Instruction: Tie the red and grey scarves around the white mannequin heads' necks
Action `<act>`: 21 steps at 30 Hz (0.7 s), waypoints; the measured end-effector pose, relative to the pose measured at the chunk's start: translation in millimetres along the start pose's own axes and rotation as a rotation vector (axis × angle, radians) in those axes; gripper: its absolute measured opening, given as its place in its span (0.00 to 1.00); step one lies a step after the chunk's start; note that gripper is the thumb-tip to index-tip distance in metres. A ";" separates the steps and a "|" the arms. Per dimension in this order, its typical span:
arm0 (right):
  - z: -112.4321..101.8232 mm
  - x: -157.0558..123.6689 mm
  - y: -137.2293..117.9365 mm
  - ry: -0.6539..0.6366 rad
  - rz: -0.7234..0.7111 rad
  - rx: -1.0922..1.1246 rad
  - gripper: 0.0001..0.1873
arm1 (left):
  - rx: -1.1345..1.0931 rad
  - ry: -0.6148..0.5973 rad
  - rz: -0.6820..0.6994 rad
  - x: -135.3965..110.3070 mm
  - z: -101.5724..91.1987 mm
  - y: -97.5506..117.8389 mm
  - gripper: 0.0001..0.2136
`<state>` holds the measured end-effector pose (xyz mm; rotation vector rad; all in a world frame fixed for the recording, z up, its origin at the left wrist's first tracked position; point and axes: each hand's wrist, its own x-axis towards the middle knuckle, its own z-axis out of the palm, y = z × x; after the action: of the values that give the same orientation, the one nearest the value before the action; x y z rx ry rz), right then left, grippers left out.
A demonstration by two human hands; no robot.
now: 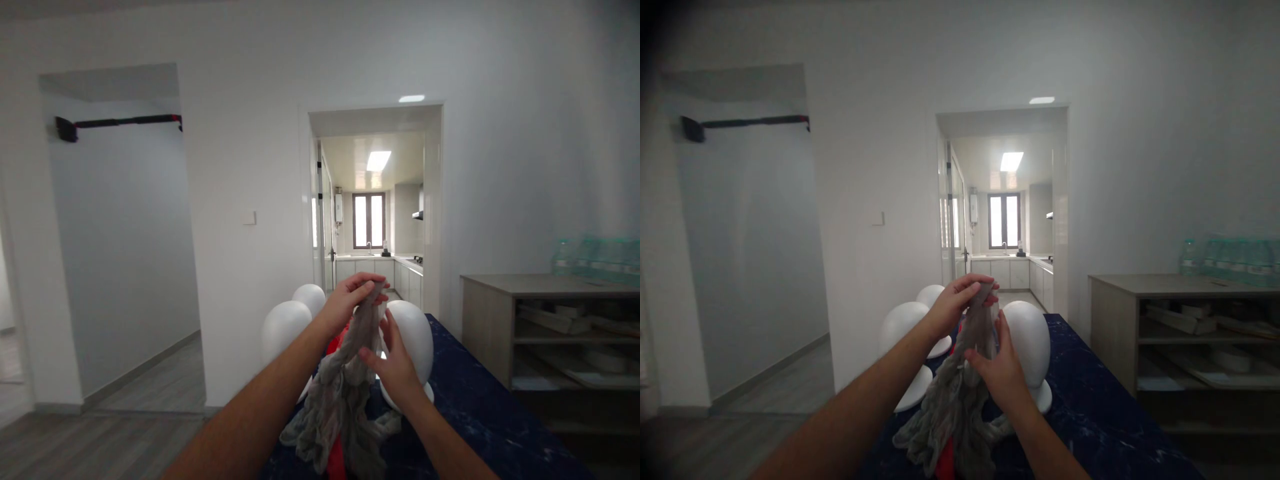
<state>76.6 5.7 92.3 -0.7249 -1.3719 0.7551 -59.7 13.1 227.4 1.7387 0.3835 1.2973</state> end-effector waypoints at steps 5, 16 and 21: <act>16.7 29.6 -21.7 -0.165 0.125 0.109 0.30 | 0.156 -0.080 0.178 6.4 21.2 25.0 0.13; -132.1 52.4 -70.3 -0.498 0.330 0.028 0.15 | -0.317 0.292 0.285 16.2 -25.5 78.5 0.19; -215.4 74.7 -90.7 -0.523 0.414 0.015 0.14 | -0.446 0.386 0.241 17.5 -40.8 76.4 0.15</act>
<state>299.5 11.7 194.7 -0.8480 -1.7002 1.3507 -108.2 3.1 300.5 1.1844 0.0844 1.7479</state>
